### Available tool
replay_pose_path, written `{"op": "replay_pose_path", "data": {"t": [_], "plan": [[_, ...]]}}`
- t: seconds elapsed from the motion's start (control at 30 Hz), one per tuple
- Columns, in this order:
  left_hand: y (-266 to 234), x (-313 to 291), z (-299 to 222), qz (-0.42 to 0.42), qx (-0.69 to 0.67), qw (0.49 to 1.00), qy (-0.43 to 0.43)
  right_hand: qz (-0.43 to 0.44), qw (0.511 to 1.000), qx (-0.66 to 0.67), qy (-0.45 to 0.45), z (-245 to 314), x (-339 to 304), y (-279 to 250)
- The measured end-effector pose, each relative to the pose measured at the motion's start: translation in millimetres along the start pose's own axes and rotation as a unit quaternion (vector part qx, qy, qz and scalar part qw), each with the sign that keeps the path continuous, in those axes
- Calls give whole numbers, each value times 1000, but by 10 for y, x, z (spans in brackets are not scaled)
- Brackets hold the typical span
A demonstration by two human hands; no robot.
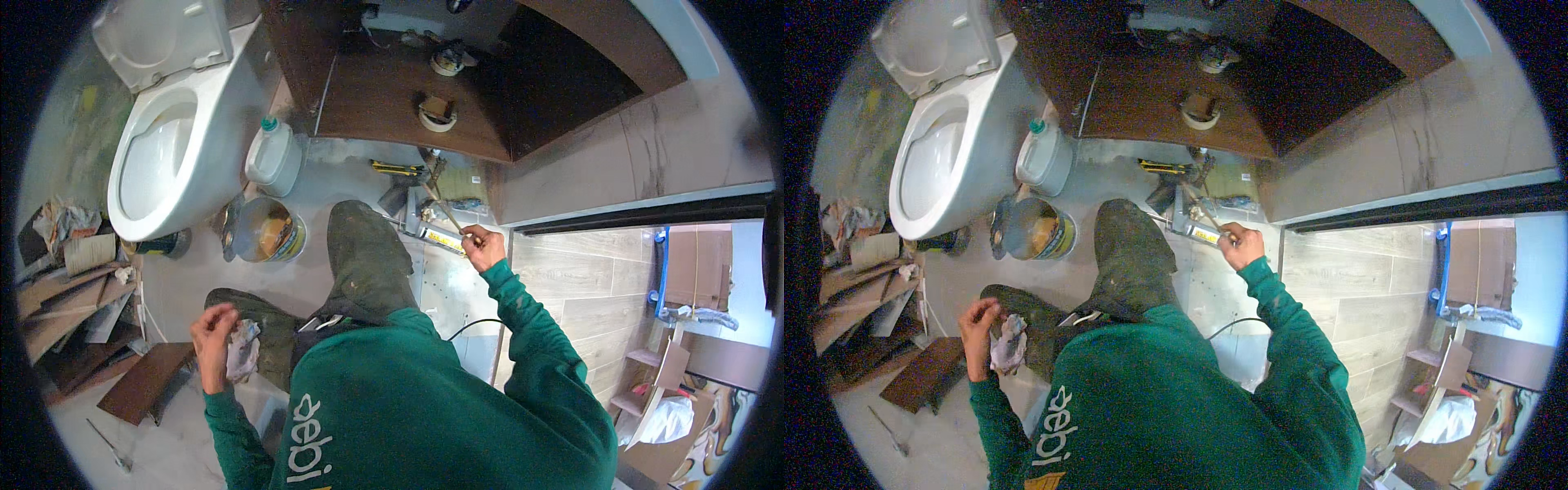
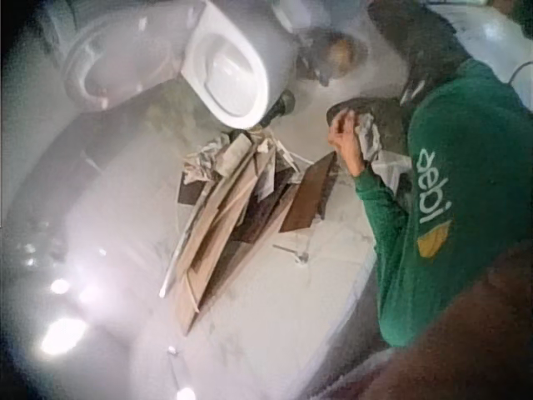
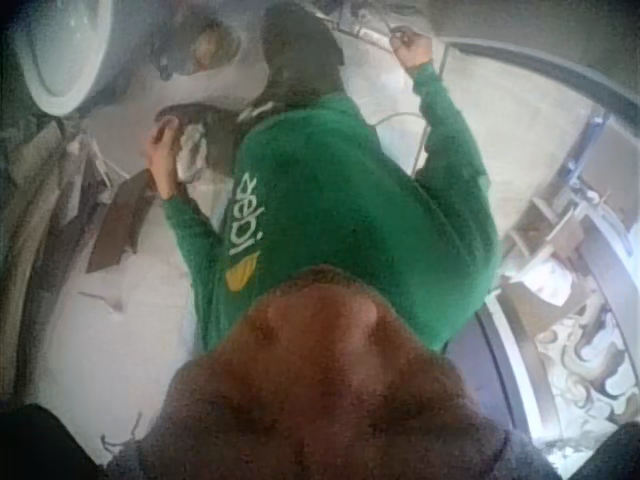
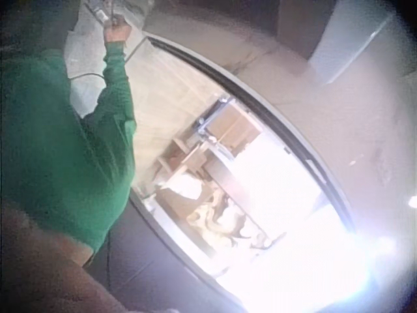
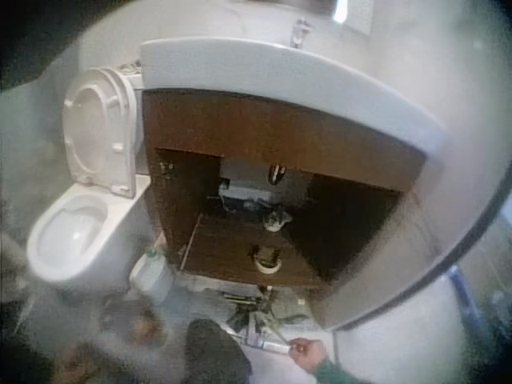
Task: The person sits on the floor and uses a small brush to apply paint to the interior edges and corners of a bathroom vanity cabinet. They repeatedly dip the brush into a small paint container and wipe excess paint on a cloth.
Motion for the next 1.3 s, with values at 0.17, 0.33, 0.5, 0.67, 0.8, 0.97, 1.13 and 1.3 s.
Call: {"op": "replay_pose_path", "data": {"t": [0.17, 0.33, 0.5, 0.67, 0.8, 0.97, 1.13, 1.3], "plan": [[-185, -157, 392, -94, 143, 985, 4, -41, 987, -74, 139, -1161, 112, 604], [-183, -345, 587, -131, 170, 977, -20, 13, 981, -125, 147, -1638, 471, 1103], [-123, -450, 584, -144, 173, 974, -21, 32, 968, -191, 159, -1873, 1001, 1395], [-122, -486, 555, -138, 197, 970, -20, 37, 968, -196, 153, -2041, 1254, 1414], [-128, -472, 588, -132, 205, 969, -34, -13, 977, -176, 122, -1888, 1333, 1086], [-97, -451, 599, -112, 224, 967, -46, 13, 964, -225, 140, -1300, 1312, 397], [-94, -363, 607, -93, 256, 961, -47, 3, 984, -136, 115, -1053, 1200, 116], [-153, -368, 616, -79, 291, 953, 25, -34, 968, 201, 147, -1184, 1069, 446]]}}
Point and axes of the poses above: each hand's wrist, its own x-axis towards the middle knuckle, its own y-axis out of the palm, z = x × y, the point moved 5 cm from there along x, towards the middle knuckle, and after that the axes turned 5 degrees about -x, right-handed, at the moved point
